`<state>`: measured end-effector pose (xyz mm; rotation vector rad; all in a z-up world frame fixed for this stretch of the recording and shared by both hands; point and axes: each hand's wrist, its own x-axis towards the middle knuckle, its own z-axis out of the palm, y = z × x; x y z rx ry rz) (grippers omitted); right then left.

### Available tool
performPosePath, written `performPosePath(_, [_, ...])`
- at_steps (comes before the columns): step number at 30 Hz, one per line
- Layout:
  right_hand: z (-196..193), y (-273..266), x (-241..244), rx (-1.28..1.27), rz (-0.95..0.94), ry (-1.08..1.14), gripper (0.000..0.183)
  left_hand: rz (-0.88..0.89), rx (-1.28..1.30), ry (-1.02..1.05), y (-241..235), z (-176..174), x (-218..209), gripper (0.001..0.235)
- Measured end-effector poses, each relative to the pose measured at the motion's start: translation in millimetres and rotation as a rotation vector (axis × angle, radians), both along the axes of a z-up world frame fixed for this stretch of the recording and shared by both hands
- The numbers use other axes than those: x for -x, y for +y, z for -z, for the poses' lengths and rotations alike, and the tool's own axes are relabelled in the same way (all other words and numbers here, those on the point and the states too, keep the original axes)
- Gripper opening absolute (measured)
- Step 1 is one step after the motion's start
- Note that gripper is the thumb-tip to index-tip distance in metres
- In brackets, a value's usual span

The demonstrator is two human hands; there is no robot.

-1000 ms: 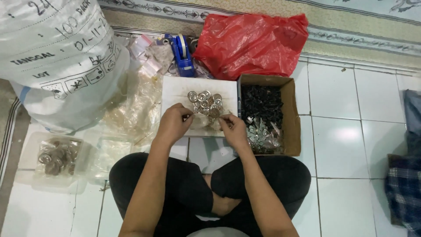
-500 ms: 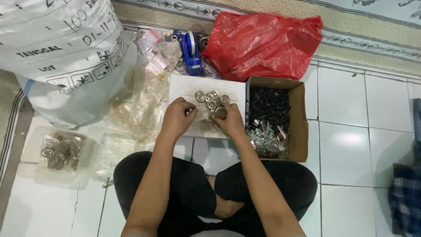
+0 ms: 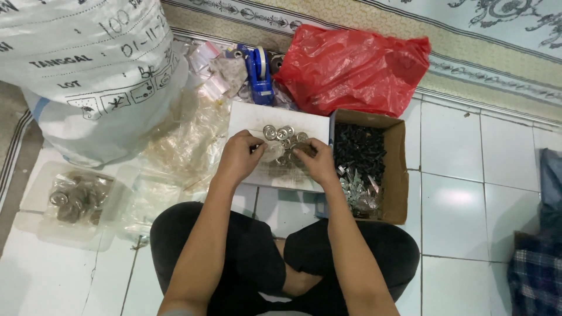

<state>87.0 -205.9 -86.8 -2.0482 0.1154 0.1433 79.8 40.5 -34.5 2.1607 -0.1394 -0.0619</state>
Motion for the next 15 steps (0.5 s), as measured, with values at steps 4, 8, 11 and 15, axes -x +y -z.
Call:
performPosePath(4, [-61, 30, 3, -0.297, 0.002, -0.077, 0.023, 0.044, 0.002, 0.058, 3, -14, 0, 0.022])
performPosePath(8, [-77, 53, -3, -0.237, -0.198, -0.175, 0.021, 0.056, 0.039, 0.120, 4, -33, 3, 0.024])
performPosePath(11, [-78, 64, -8, -0.045, -0.344, -0.265, 0.021, 0.053, 0.047, 0.137, 9, -27, 2, 0.026])
performPosePath(15, [-57, 65, -10, 0.181, -0.433, -0.361, 0.021, 0.073, 0.029, 0.143, 12, -12, -1, 0.027])
